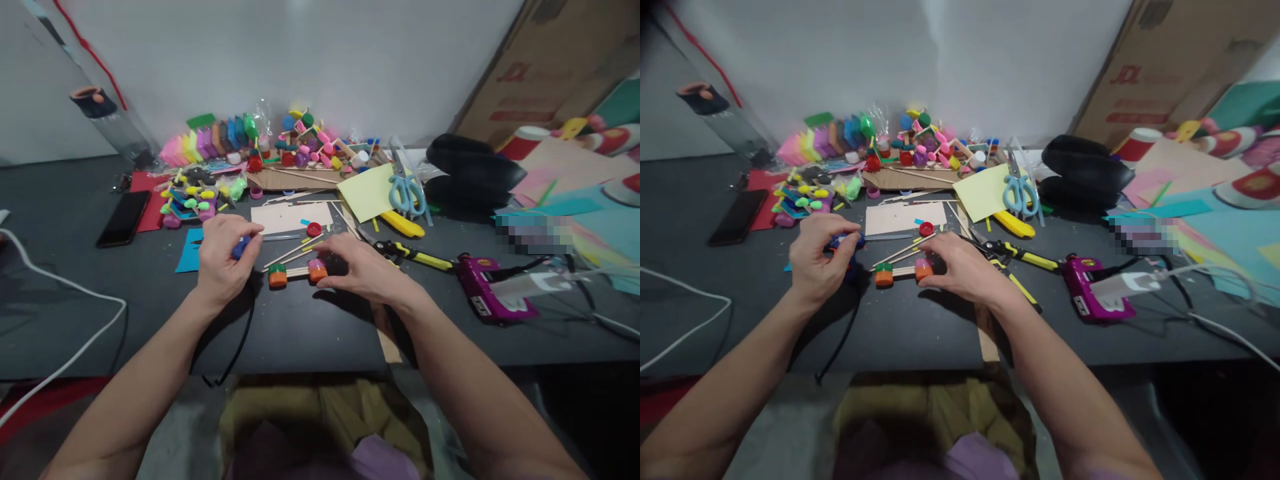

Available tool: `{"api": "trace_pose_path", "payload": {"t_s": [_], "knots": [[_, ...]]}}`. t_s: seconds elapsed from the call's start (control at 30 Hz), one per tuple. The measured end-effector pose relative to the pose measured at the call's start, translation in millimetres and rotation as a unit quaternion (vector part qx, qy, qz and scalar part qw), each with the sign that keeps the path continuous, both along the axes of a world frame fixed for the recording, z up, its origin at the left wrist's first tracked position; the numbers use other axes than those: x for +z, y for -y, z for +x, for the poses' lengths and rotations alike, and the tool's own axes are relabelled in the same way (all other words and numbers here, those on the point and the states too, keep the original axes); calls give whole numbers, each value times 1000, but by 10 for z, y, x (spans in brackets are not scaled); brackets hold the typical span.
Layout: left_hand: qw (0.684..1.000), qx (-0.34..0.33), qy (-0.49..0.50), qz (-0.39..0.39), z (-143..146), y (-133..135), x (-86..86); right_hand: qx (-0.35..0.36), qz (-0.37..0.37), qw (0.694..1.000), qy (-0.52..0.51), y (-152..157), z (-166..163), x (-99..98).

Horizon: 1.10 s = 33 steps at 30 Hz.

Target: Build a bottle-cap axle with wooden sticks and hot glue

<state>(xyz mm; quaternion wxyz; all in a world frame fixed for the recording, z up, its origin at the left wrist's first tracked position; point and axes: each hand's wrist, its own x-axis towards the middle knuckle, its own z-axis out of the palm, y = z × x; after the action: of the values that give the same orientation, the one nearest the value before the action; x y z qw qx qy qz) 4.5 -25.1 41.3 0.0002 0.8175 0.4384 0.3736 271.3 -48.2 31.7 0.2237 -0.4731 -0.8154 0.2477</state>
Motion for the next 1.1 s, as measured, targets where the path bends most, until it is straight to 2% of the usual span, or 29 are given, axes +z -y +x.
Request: {"api": "trace_pose_path", "payload": {"t_s": [0.13,0.23,0.37,0.63,0.9,1.1], "knots": [[991,-58,-116,-25,3,13,133,23,19,998,57,26,-33,-12],[964,-93,-232,-88,19,72,218,27,32,996,83,46,-52,-15],[937,-96,-304,-144,47,169,192,27,43,994,100,63,-74,-32],[947,-62,-273,-158,95,171,-111,22,54,992,109,60,-94,-111],[958,-62,-229,-164,70,358,-105,28,59,994,90,192,-66,-70],[967,-81,-182,-160,68,439,-225,25,61,995,76,315,-75,-104]]}}
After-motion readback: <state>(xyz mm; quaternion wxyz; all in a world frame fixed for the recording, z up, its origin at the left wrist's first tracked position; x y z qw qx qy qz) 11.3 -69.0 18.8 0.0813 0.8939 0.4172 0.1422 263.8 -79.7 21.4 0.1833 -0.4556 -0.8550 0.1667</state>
